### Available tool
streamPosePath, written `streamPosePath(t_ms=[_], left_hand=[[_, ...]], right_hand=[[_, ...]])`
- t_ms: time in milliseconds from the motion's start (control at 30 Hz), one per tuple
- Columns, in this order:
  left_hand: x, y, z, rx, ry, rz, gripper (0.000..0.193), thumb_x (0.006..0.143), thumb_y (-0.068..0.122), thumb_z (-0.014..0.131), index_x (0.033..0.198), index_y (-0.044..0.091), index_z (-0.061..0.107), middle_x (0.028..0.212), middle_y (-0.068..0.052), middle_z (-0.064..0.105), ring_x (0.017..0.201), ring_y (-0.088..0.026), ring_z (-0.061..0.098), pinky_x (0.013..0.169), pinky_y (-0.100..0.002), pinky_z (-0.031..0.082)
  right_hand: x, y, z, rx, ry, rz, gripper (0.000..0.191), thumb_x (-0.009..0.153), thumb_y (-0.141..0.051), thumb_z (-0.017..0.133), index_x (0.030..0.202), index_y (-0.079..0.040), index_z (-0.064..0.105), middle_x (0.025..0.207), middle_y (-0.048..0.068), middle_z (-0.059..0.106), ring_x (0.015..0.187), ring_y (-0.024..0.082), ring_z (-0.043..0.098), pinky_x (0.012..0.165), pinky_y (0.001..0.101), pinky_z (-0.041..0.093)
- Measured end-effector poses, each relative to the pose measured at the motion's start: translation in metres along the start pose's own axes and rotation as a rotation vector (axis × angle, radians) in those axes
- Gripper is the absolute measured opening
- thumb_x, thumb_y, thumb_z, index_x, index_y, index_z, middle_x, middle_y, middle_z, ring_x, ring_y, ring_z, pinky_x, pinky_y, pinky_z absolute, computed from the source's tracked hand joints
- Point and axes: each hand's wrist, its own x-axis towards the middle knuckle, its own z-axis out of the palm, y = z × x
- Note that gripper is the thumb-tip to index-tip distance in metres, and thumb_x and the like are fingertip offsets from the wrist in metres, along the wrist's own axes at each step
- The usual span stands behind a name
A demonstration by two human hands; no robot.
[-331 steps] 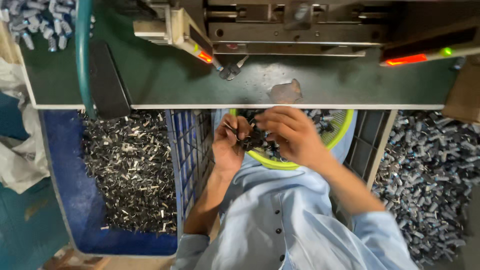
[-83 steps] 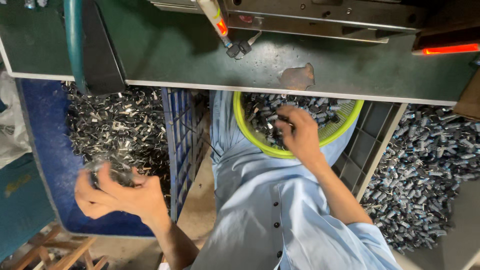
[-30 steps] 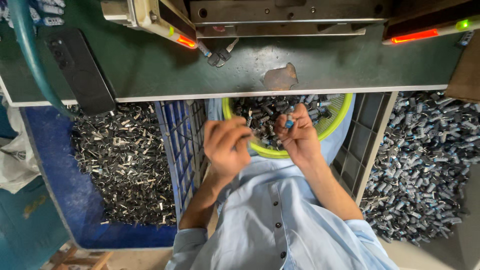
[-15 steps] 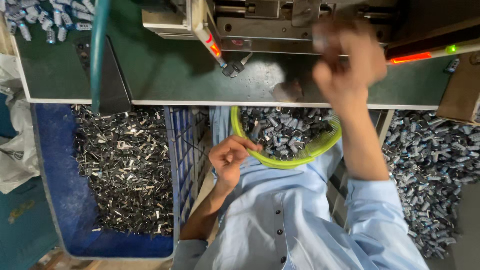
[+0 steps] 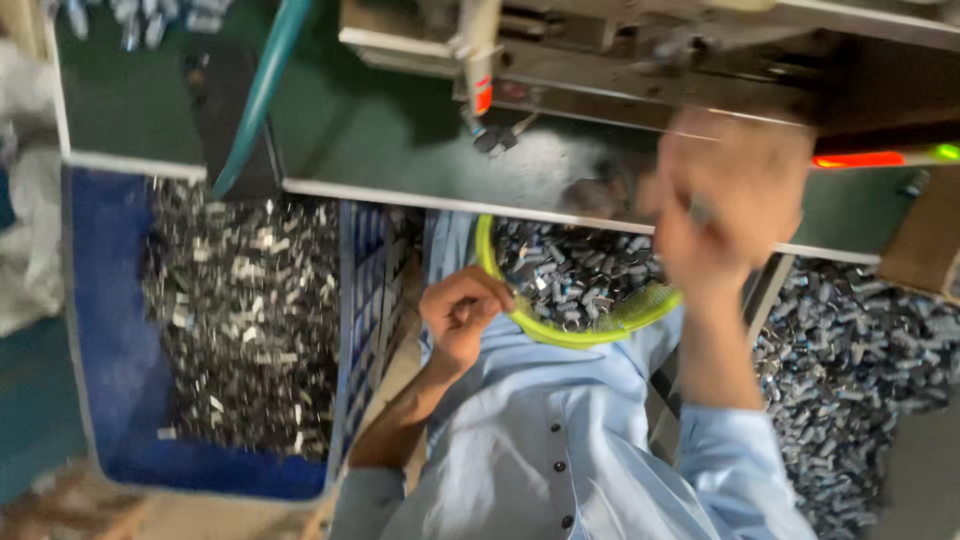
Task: The person repeatedly picks small metal keychain components from a green basket and inserts them into a machine slot. The machine processes each item and ejects it onto the table. The person continues this cycle throughout the clip.
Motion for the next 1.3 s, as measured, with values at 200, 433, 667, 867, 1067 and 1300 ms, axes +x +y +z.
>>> streamPosePath(t_ms=[200, 433, 667, 867, 1067, 1300], left_hand=[[0.012, 0.023, 0.016, -0.059, -0.122, -0.063, 0.02, 0.098, 0.01, 0.068, 0.083, 0.001, 0.06, 0.089, -0.013, 0.07, 0.075, -0.017, 0.064, 0.07, -0.028, 0.049], [0.031, 0.038, 0.033, 0.413, -0.135, 0.075, 0.021, 0.084, 0.001, 0.073, 0.102, 0.0, 0.063, 0.098, -0.017, 0.068, 0.085, -0.028, 0.069, 0.076, -0.031, 0.056], [0.037, 0.046, 0.036, 0.503, -0.179, 0.1, 0.02, 0.081, -0.004, 0.075, 0.098, 0.003, 0.066, 0.087, -0.01, 0.068, 0.073, -0.023, 0.068, 0.066, -0.031, 0.053], [0.035, 0.047, 0.035, 0.468, -0.246, 0.097, 0.015, 0.085, -0.004, 0.072, 0.096, 0.002, 0.064, 0.081, -0.009, 0.063, 0.067, -0.022, 0.065, 0.061, -0.031, 0.049], [0.041, 0.053, 0.04, 0.448, -0.221, -0.005, 0.011, 0.082, -0.001, 0.071, 0.089, 0.003, 0.063, 0.071, -0.006, 0.06, 0.055, -0.017, 0.057, 0.053, -0.03, 0.043], [0.032, 0.086, -0.024, -0.095, -0.241, 0.219, 0.026, 0.089, 0.02, 0.065, 0.068, 0.008, 0.056, 0.056, -0.003, 0.053, 0.048, -0.012, 0.049, 0.049, -0.029, 0.035]], right_hand=[[-0.146, -0.047, 0.044, 0.702, -0.443, 0.719, 0.046, 0.096, -0.047, 0.069, 0.106, -0.003, 0.075, 0.105, 0.01, 0.079, 0.096, 0.021, 0.077, 0.086, 0.0323, 0.059], [-0.186, -0.052, 0.037, 0.772, -0.178, 0.751, 0.023, 0.085, 0.012, 0.072, 0.103, 0.001, 0.063, 0.105, 0.015, 0.075, 0.095, 0.019, 0.074, 0.082, 0.0299, 0.06], [-0.179, -0.05, 0.034, 1.042, -0.049, 0.893, 0.037, 0.089, 0.026, 0.061, 0.111, 0.001, 0.044, 0.111, 0.028, 0.07, 0.102, 0.028, 0.073, 0.077, 0.0342, 0.064], [-0.199, -0.056, 0.037, 1.121, 0.043, 0.963, 0.035, 0.089, 0.026, 0.061, 0.106, 0.002, 0.041, 0.112, 0.033, 0.068, 0.088, 0.026, 0.073, 0.071, 0.0349, 0.065], [-0.208, -0.052, 0.049, 0.936, 0.044, 0.938, 0.036, 0.086, 0.026, 0.063, 0.099, -0.001, 0.043, 0.094, 0.026, 0.065, 0.088, 0.03, 0.074, 0.065, 0.0366, 0.062], [-0.203, -0.028, 0.039, 1.749, 0.401, 1.454, 0.022, 0.096, 0.004, 0.067, 0.108, -0.01, 0.056, 0.096, 0.014, 0.067, 0.08, 0.02, 0.063, 0.071, 0.029, 0.052]])
